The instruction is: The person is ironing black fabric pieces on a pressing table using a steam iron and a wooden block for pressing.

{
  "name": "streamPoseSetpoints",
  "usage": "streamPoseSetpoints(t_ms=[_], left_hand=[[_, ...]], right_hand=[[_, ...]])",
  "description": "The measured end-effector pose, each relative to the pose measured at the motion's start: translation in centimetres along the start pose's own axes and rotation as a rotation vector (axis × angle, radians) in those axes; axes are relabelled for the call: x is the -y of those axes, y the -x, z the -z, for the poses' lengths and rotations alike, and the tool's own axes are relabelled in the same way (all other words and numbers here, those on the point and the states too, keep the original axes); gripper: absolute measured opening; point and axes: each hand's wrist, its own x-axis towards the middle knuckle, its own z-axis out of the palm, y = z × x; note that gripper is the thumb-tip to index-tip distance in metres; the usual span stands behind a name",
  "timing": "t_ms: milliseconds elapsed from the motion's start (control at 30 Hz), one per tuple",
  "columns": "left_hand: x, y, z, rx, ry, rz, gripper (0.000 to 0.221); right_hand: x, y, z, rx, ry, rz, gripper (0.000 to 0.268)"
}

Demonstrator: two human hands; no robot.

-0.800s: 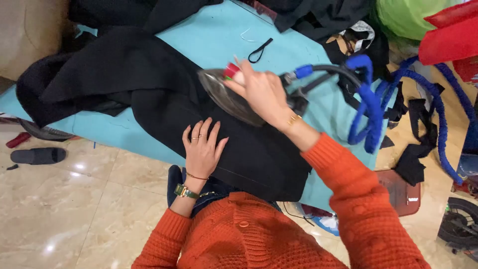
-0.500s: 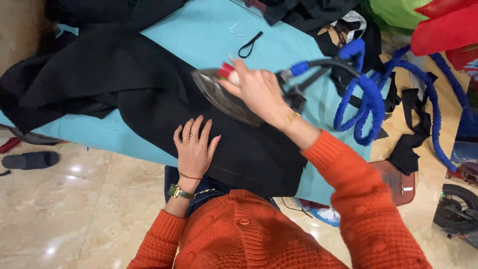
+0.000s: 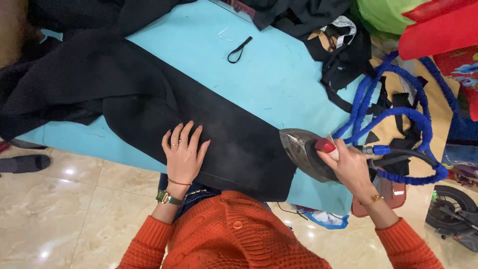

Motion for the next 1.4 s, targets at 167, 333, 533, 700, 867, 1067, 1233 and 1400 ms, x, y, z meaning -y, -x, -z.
streamPoseSetpoints(t_ms=[167, 333, 533, 700, 867, 1067, 1233, 1400], left_hand=[[0.0, -0.1, 0.3, -0.02, 0.017, -0.013, 0.039], [0.3, 0.1, 0.0, -0.033, 0.027, -0.014, 0.039], [0.5, 0.1, -0.3, -0.088, 0.043, -0.016, 0.037], [0.3, -0.5, 1.2, -0.041, -0.023, -0.054, 0.037], [0.4, -0.1, 0.7, -0.035, 0.002, -0.06, 0.038], [0.5, 0.0, 0.0, -0.031, 0.006, -0.037, 0.039], [0.4, -0.2, 0.2, -0.027, -0.012, -0.047, 0.039], [0.3, -0.2, 0.1, -0.031, -0.025, -0.064, 0.037]], right_hand=[[3.5, -3.2, 1.2, -0.035, -0.057, 0.088, 0.049], [13.0, -10.6, 4.0, -0.063, -0.128, 0.204, 0.054], [24.9, -20.9, 7.2, 0.044, -0.255, 0.28, 0.06], [28.9, -26.2, 3.5, -0.296, -0.239, 0.379, 0.069], [26.0, -22.8, 6.4, -0.103, -0.33, 0.369, 0.056], [16.2, -14.1, 5.3, 0.041, -0.228, 0.251, 0.053], [6.8, -6.5, 3.1, -0.061, -0.118, 0.177, 0.051], [-1.4, -1.3, -1.2, -0.069, 0.006, 0.022, 0.05]])
